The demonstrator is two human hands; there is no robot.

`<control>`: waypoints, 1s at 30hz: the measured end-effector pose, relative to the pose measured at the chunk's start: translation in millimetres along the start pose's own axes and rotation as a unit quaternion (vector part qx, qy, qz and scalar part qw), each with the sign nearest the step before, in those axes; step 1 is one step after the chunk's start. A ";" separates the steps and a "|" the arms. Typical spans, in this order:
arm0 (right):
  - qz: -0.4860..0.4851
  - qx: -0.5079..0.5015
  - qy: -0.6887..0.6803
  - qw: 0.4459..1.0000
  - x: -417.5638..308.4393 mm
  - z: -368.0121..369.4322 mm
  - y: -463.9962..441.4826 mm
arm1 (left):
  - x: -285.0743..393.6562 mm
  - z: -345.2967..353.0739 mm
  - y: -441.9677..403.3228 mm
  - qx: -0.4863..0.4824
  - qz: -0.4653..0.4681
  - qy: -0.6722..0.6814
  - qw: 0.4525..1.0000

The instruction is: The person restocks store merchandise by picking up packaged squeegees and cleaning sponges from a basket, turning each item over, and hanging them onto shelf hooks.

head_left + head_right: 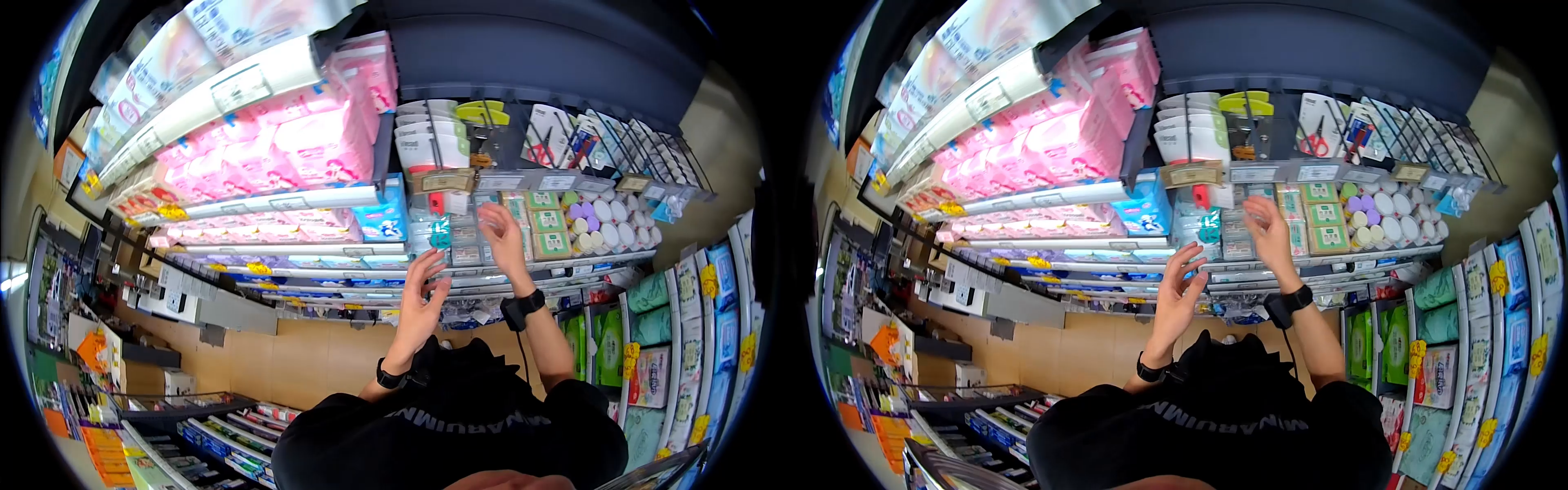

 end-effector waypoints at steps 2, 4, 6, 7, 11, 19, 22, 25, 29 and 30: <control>0.005 0.011 -0.005 1.000 -0.2 -15.9 20.6 | -1.6 13.7 0.4 -0.027 -0.013 0.019 0.999; 0.042 0.011 -0.042 0.998 -22.2 -29.4 51.7 | -3.9 30.4 2.5 -0.056 -0.019 0.027 0.998; 0.046 0.042 -0.042 0.997 -41.2 -50.5 81.5 | -5.2 53.1 1.0 -0.097 -0.021 0.039 0.994; 0.053 0.048 -0.053 0.996 -48.9 -61.1 97.9 | -8.1 66.2 2.4 -0.122 -0.023 0.048 0.991; 0.049 0.122 -0.056 0.990 -77.2 -109.5 162.7 | -14.7 123.3 17.1 -0.224 -0.042 0.096 0.969; 0.024 0.347 -0.072 0.935 -119.1 -197.3 317.0 | 3.5 236.3 75.4 -0.402 -0.052 0.151 0.902; 0.010 0.421 -0.060 0.905 -144.5 -218.3 375.3 | 6.9 278.2 110.7 -0.457 -0.073 0.172 0.870; -0.033 0.508 -0.039 0.860 -173.8 -232.8 437.8 | 20.7 314.9 149.5 -0.499 -0.071 0.179 0.845; -0.075 0.570 -0.005 0.818 -205.2 -241.2 511.6 | 25.5 355.7 208.1 -0.549 -0.087 0.194 0.808; -0.076 0.585 0.000 0.808 -209.8 -242.4 529.4 | 27.4 364.4 223.0 -0.563 -0.098 0.205 0.795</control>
Point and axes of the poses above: each hand's wrist, its own y-axis away from the middle knuckle, its own z-axis out of the palm, x = y × z, the point moved 5 cm from there along -y, towards the middle knuckle
